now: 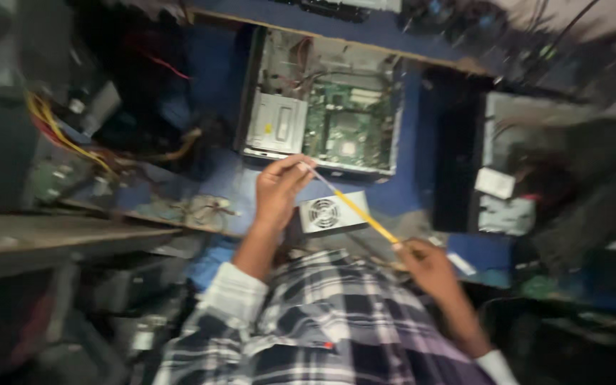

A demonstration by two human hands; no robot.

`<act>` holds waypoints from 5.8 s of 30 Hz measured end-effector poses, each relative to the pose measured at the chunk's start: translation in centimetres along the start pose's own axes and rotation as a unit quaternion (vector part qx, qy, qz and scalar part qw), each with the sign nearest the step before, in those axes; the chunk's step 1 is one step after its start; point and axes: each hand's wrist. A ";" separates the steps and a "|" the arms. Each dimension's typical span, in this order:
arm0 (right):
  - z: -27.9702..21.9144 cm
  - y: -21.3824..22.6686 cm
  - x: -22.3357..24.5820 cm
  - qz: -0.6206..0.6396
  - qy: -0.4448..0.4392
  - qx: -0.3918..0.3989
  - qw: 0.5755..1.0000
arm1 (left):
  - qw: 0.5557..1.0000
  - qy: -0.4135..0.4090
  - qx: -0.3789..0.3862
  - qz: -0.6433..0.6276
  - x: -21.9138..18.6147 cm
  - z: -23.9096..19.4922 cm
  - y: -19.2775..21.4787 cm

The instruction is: The person holds a computer power supply unit and uses a yellow screwdriver to remove and reinsert screws on its casing. The person rotates the unit to access different sides and continues fastening screws throughout the clip.

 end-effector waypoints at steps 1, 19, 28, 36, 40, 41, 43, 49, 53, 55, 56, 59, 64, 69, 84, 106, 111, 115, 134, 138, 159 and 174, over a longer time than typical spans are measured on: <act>0.1 0.0 -0.2 0.015 0.014 0.013 1.000 | 1.000 -0.005 -0.001 0.015 -0.1 -0.1 0.2; 0.9 2.6 0.1 0.151 -0.164 0.216 0.951 | 0.997 -0.030 0.054 -0.034 2.4 0.5 3.1; 0.3 4.1 4.8 -0.191 0.070 -0.080 0.976 | 0.999 -0.027 0.007 -0.030 3.5 0.2 2.6; 0.8 5.3 0.3 0.075 -0.018 0.014 0.997 | 0.997 0.008 -0.001 -0.081 6.6 -0.2 1.3; 0.4 5.8 -1.8 0.105 -0.064 0.052 0.991 | 0.994 0.048 -0.036 -0.093 8.0 -1.3 0.7; 0.6 5.9 -2.0 0.111 -0.076 0.051 0.990 | 0.994 0.054 -0.038 -0.086 8.0 -1.4 0.5; 1.4 6.1 -2.0 0.139 -0.074 0.050 0.986 | 0.995 0.063 -0.038 -0.073 7.8 -1.6 0.1; 1.5 6.7 -0.5 0.165 -0.065 0.039 0.983 | 0.994 0.072 -0.041 -0.067 7.4 -1.3 0.2; 0.7 7.9 2.4 0.196 0.038 -0.030 0.979 | 0.990 0.091 -0.059 -0.091 6.7 -0.4 0.4; -0.2 8.4 4.2 0.187 0.109 -0.079 0.973 | 0.988 0.108 -0.056 -0.094 6.7 -0.4 0.5; -0.6 8.7 5.2 0.175 0.140 -0.104 0.969 | 0.987 0.117 -0.046 -0.099 6.8 -0.6 0.5; -1.4 8.8 8.0 0.212 0.179 -0.170 0.946 | 0.982 0.150 -0.021 -0.114 7.3 -0.5 0.3; -1.8 8.1 12.2 0.133 0.262 -0.177 0.939 | 0.963 0.215 -0.010 -0.159 8.6 -0.6 0.1; -0.4 7.7 16.4 0.072 0.315 -0.114 0.939 | 0.948 0.296 0.002 -0.118 8.4 -1.2 1.0; 6.3 5.4 21.8 -0.127 0.363 0.016 0.923 | 0.752 -0.248 0.220 0.570 -1.4 -3.2 -2.7; 10.0 3.4 19.9 -0.106 0.339 0.051 0.934 | 0.763 -0.174 0.217 0.584 0.7 -1.1 -2.4; 10.1 3.2 19.6 -0.090 0.336 0.051 0.936 | 0.765 -0.162 0.215 0.585 0.8 -0.9 -2.3; 10.2 3.1 19.3 -0.101 0.332 0.049 0.937 | 0.767 -0.144 0.217 0.586 0.9 -0.8 -2.2; 10.5 2.8 19.0 -0.119 0.325 0.049 0.937 | 0.769 -0.123 0.221 0.587 1.0 -0.5 -2.0; 10.3 2.9 19.2 -0.116 0.335 0.036 0.934 | 0.765 -0.128 0.222 0.591 1.1 -0.5 -1.9; 10.3 2.2 20.6 -0.103 0.403 0.047 0.908 | 0.718 -0.197 0.244 0.622 1.5 -0.2 -1.5; 10.4 1.9 22.3 -0.113 0.460 0.004 0.881 | 0.748 -0.242 0.233 0.573 0.9 -0.7 -2.6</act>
Point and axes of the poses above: each hand's wrist, its own z-axis towards the middle knuckle, its own y-axis out of the back of the hand, x = y × z, and after that the axes turned 6 degrees about y, right-handed
